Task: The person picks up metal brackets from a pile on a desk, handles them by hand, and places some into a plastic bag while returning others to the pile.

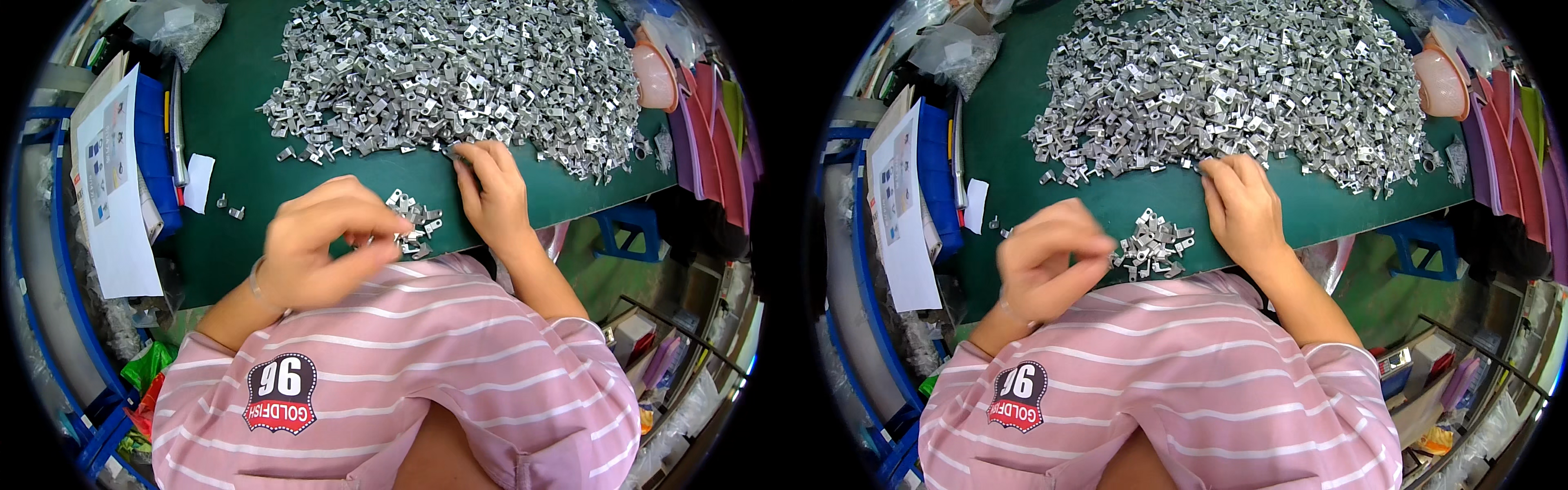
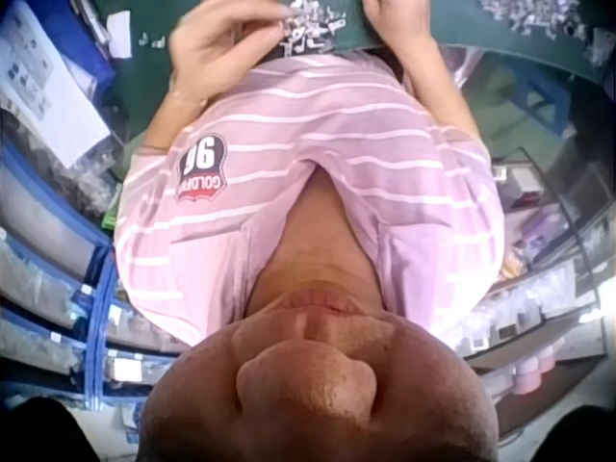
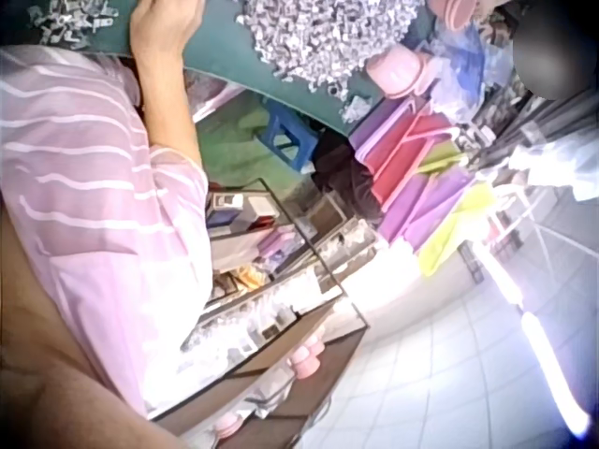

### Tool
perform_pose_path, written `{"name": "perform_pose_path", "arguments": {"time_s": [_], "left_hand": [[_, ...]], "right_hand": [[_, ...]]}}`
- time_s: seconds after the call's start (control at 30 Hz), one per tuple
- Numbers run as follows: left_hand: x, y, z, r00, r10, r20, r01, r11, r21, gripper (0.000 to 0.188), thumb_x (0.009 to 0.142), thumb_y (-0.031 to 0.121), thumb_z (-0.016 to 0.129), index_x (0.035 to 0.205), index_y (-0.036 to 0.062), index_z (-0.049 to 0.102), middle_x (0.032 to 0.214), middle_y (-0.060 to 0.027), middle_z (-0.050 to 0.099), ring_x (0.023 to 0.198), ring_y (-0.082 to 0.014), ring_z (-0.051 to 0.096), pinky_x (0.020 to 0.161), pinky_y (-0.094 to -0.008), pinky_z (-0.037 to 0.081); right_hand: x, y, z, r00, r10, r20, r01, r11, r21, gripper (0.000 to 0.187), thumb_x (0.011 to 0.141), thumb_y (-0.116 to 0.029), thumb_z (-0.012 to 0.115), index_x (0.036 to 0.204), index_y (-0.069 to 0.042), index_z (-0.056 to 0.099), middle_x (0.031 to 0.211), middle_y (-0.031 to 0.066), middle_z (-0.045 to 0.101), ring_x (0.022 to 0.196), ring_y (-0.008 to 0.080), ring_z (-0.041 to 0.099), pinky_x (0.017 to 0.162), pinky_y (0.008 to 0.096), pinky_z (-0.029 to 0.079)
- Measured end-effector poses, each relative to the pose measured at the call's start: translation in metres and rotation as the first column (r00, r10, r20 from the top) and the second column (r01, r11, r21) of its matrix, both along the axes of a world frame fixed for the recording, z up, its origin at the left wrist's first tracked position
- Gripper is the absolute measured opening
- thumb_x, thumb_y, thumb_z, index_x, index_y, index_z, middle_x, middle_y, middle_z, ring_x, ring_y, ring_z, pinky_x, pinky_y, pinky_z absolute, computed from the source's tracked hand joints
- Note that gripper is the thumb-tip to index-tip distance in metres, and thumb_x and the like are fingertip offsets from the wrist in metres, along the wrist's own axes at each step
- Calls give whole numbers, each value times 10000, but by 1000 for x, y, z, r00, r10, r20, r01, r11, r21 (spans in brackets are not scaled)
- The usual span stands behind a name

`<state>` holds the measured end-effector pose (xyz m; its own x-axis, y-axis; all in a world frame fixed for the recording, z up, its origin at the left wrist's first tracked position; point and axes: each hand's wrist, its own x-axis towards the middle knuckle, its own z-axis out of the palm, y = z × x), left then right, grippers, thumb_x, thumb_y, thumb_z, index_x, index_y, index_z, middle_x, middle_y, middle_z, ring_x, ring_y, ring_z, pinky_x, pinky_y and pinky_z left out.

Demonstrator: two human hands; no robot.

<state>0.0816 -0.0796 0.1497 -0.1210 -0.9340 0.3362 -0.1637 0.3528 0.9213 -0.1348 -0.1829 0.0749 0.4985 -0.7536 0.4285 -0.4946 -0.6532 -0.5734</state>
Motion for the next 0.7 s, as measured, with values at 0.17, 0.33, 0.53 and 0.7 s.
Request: {"name": "perform_pose_path", "arguments": {"time_s": [0.17,0.33,0.53,0.7], "left_hand": [[2,5,65,631,-580,-514,509,811,-290,146,787,141,732,790,53,614,636,-45,569,546,-181,528,468,-288,386],[-23,11,78,423,-733,-533,630,661,-408,141,794,135,722,842,68,608,652,-51,582,536,-183,527,460,-287,381],[-34,13,72,396,-746,-536,606,651,-457,156,802,128,711,904,85,601,671,-57,598,523,-185,525,450,-285,376],[-39,15,72,415,-740,-529,574,664,-479,182,809,123,701,955,99,595,687,-63,611,512,-187,524,442,-284,371]], "right_hand": [[4,-4,-10,994,-57,-93,38,980,-195,250,755,-26,685,995,-30,615,911,98,581,798,288,560,697,375,461],[-1,-6,-10,993,90,-80,-105,970,-219,259,730,16,680,976,-14,604,932,122,570,803,306,555,711,385,460],[-7,7,-6,1000,2,0,-2,999,35,255,744,86,659,984,4,632,933,146,563,812,296,564,706,354,480],[-13,10,5,999,13,47,-15,999,43,196,725,66,685,899,-18,657,918,122,575,824,286,553,716,362,459]]}}
